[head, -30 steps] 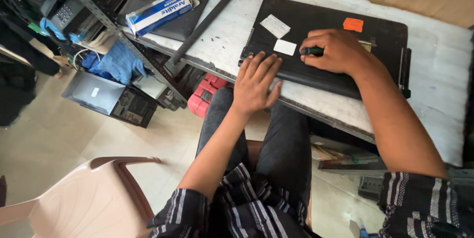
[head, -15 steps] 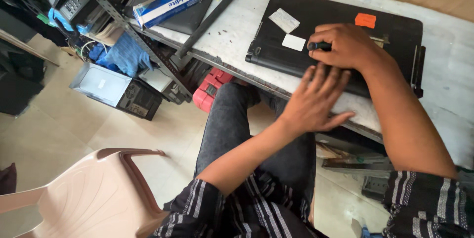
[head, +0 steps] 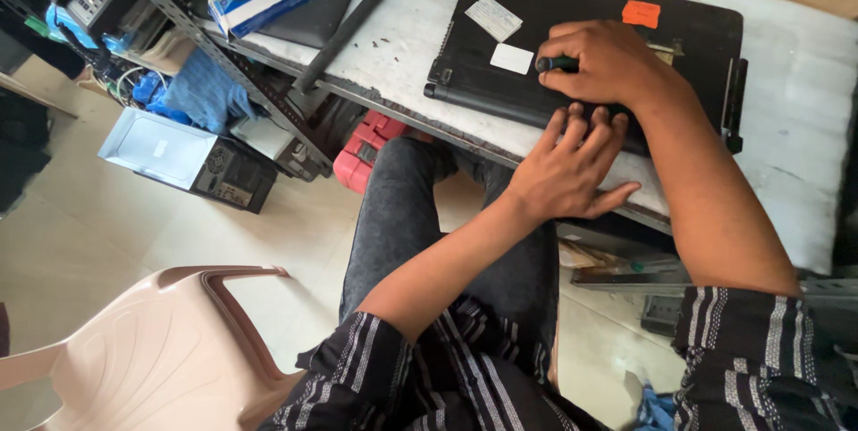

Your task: The person uses a screwdriver to remove screws from the back of a laptop, then removes the back cover and a hard drive. The person places the removed parts on the table.

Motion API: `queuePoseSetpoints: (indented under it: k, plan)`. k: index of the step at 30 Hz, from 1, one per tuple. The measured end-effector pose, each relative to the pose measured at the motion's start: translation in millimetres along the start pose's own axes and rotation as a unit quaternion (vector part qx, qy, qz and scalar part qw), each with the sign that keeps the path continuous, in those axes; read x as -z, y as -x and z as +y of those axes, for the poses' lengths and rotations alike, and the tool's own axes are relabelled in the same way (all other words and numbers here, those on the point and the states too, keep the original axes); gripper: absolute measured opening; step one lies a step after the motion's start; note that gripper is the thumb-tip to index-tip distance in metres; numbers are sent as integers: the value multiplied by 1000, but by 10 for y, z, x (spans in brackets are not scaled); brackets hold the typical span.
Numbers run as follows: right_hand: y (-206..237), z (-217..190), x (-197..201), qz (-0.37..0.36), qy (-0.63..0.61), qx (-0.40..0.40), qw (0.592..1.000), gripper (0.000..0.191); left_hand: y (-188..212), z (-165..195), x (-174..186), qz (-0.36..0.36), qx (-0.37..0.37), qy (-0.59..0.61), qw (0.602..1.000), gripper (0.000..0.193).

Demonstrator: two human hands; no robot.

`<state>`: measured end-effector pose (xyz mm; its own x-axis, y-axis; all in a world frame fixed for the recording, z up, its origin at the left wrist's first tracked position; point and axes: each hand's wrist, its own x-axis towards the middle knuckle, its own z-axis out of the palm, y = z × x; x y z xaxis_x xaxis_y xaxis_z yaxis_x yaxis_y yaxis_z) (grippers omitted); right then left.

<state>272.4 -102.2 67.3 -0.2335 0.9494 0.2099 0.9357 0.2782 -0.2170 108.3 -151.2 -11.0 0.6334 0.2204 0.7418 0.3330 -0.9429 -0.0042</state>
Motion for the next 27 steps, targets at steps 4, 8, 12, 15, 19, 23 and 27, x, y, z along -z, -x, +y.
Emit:
queuePoseSetpoints:
  k: [4,8,12,15,19,23,27]
  plan:
    - [3,-32,21,-3,-5,-6,1000,29,-19,-23,30,-10,-4,12,1000,72]
    - [11,8,12,-2,-9,-16,1000,30,-121,-8,87,-76,9,58,995,61]
    - [86,169,-2,-1,-93,-47,995,33,-185,71,157,-29,5,75,997,71]
    - [212,393,70,102,-57,-6,993,36,-205,64,170,-67,28,100,992,63]
    - [439,703,236,165,83,-54,981,37,-285,-12,130,-87,29,115,989,57]
    - [518,840,273,260,110,-39,959,34,-364,-66,33,-107,-52,56,991,61]
    - [467,876,189,288,115,-29,950,32,-345,-136,-181,-74,-179,-114,974,45]
